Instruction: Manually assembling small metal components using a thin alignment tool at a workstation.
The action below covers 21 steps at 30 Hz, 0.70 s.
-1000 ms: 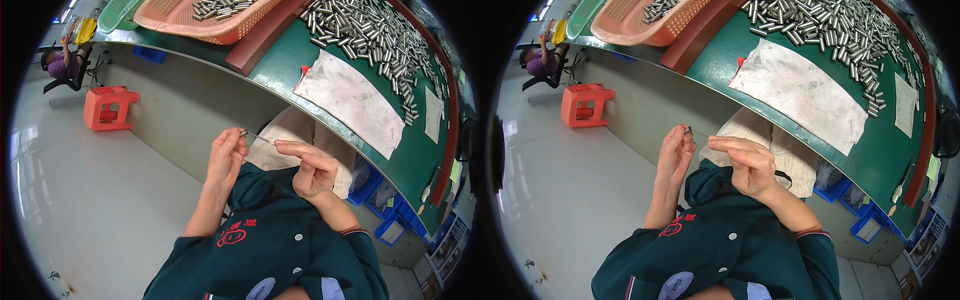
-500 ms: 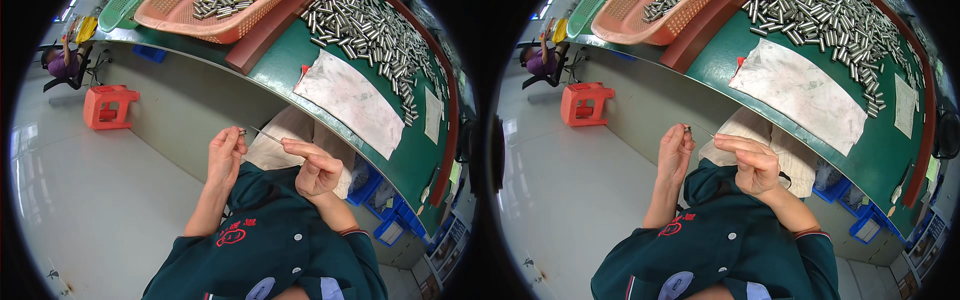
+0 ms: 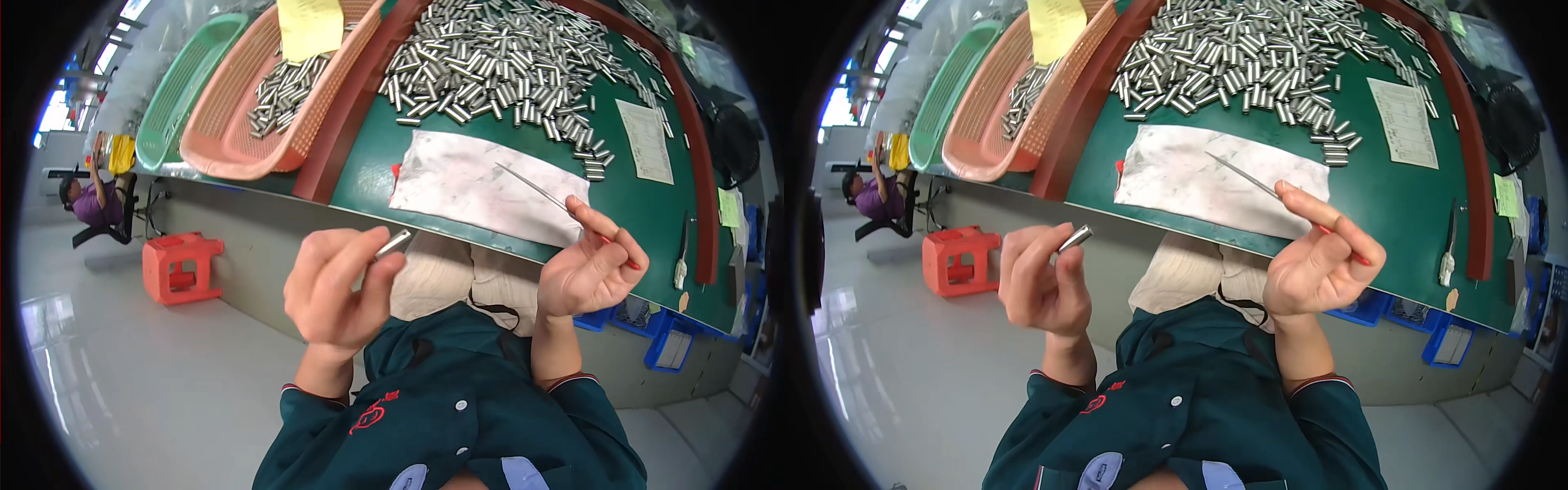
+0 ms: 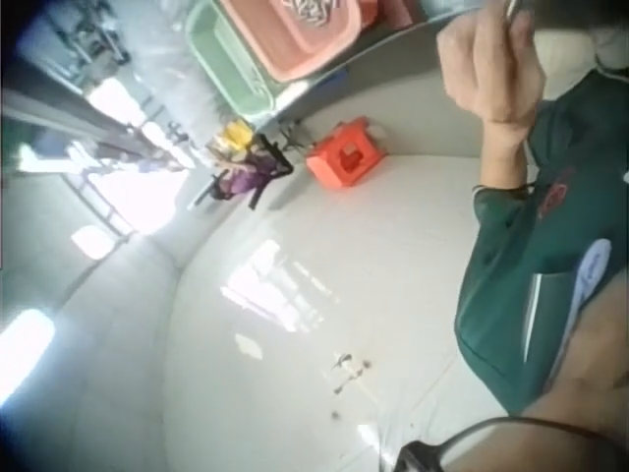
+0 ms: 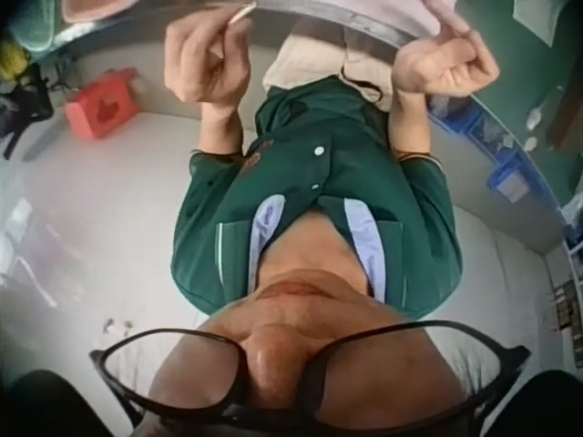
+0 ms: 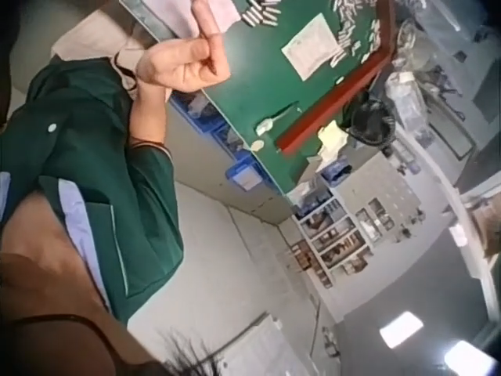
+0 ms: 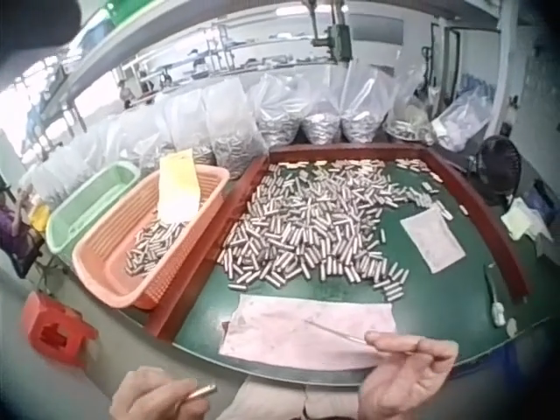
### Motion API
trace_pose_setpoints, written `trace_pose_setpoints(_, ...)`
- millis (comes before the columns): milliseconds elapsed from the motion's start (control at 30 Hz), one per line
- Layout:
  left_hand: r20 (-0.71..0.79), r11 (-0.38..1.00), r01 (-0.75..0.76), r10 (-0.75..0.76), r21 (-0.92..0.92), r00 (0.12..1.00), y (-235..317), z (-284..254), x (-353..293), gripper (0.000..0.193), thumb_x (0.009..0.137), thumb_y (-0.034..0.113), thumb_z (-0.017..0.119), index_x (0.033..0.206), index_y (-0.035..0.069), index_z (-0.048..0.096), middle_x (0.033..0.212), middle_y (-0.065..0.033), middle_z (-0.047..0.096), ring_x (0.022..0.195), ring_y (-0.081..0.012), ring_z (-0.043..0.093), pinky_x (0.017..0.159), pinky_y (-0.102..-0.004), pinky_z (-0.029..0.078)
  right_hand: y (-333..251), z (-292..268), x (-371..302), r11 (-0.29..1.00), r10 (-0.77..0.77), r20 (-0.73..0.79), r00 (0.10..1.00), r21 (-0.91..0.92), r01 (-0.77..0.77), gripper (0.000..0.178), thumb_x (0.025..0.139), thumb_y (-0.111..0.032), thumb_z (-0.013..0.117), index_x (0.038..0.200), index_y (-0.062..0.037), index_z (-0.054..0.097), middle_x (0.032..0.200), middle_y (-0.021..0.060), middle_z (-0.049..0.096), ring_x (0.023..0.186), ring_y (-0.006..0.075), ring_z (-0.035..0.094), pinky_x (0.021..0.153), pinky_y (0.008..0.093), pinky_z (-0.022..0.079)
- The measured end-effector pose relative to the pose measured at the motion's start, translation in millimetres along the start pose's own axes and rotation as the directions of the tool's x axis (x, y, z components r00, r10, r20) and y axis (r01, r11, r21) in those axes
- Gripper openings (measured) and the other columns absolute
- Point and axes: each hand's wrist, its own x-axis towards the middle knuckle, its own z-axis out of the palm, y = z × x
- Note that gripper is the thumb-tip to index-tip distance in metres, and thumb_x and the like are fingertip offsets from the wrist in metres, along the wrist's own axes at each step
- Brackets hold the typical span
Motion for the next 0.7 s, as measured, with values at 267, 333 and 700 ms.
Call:
trace_pose_setpoints(267,0.484,0.981,-0.193,0.159,0.022,0.86,-28.7,39.7,20.4,0.012,0.068,0.004,0.064,0.073,0.001,0.053,0.063,-0.0085,0.045,0.052,-0.0225,0.047,0.048,-0.0309,0.038,3.0,0.3,3.5,0.984,0.139,-0.096,0.986,0.124,-0.127,0.014,0.092,-0.011,0.033,0.1,-0.0005,0.037,0.074,0.026,0.058,0.067,0.0337,0.061,0.066,0.043,0.052)
trace_pose_setpoints(333,0.327,0.996,-0.018,0.045,-0.085,0.944,-19.0,25.5,27.9,0.011,0.068,0.001,0.063,0.076,0.0,0.055,0.067,-0.0087,0.05,0.051,-0.0197,0.048,0.049,-0.0265,0.039,1.8,-3.8,1.8,0.98,0.154,-0.044,0.987,0.131,-0.147,0.018,0.093,-0.015,0.03,0.101,-0.0027,0.041,0.078,0.0232,0.058,0.071,0.0321,0.061,0.069,0.0402,0.052)
trace_pose_setpoints(700,0.691,-0.51,0.487,-0.639,-0.709,0.336,-35.4,-13.9,-71.7,0.026,0.09,0.023,0.042,0.071,0.005,0.041,0.062,0.0012,0.033,0.049,-0.0053,0.03,0.049,-0.0207,0.025,0.7,-10.0,-0.1,0.976,0.212,-0.03,0.977,0.065,-0.21,0.02,0.093,-0.016,0.029,0.102,-0.003,0.04,0.077,0.022,0.058,0.068,0.0311,0.06,0.066,0.0402,0.052)
